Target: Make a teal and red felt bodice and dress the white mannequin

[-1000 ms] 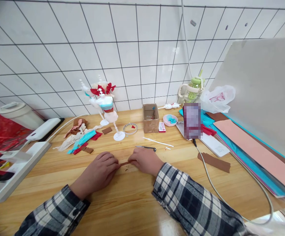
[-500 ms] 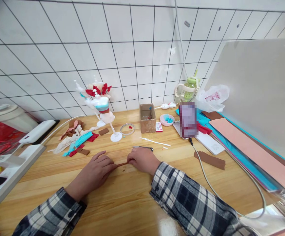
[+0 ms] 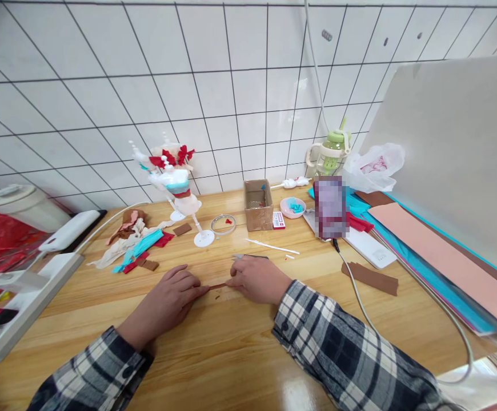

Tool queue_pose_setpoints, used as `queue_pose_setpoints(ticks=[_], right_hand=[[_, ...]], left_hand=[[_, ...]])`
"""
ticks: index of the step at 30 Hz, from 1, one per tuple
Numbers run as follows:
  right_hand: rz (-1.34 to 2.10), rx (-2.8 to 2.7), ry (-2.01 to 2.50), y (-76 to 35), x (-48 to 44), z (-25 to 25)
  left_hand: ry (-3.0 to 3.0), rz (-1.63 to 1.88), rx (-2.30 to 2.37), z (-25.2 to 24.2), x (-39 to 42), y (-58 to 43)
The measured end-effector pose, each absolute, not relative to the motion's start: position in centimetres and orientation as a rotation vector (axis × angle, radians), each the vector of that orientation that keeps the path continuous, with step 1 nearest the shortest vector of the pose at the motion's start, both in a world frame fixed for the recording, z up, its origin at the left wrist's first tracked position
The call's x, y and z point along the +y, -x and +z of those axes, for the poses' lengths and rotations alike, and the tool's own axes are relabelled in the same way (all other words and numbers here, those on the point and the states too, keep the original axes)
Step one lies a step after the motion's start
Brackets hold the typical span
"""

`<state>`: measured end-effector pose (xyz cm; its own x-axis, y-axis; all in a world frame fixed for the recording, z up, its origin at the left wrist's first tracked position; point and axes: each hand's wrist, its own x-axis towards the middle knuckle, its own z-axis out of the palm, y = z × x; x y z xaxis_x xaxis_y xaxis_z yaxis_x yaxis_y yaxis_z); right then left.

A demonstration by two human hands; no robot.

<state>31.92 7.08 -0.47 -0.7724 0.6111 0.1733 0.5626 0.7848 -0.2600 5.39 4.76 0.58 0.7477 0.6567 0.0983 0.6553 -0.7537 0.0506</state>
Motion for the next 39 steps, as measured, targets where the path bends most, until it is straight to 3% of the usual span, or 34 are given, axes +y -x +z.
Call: queue_pose_setpoints(ticks=[17,23,31,39], right_hand=[[0.494,-2.651,0.967,-32.7,7.3,0.0],[0.595,-2.286,1.186,-31.4,6.6,0.0],[1.587,-1.798,1.021,-28.7,5.3,-0.9],[1.6,-1.649,1.116,-28.1,5.6,-1.6]], left_hand=[[-2.94,0.207,1.041,0.3,5.2,-5.4],[-3.097,0.451,0.989,0.5,4.9,-5.7],[-3.224,0.718,0.879,1.3,3.8,-6.2],[-3.192,0.91,0.894,1.2,3.7,-5.9]])
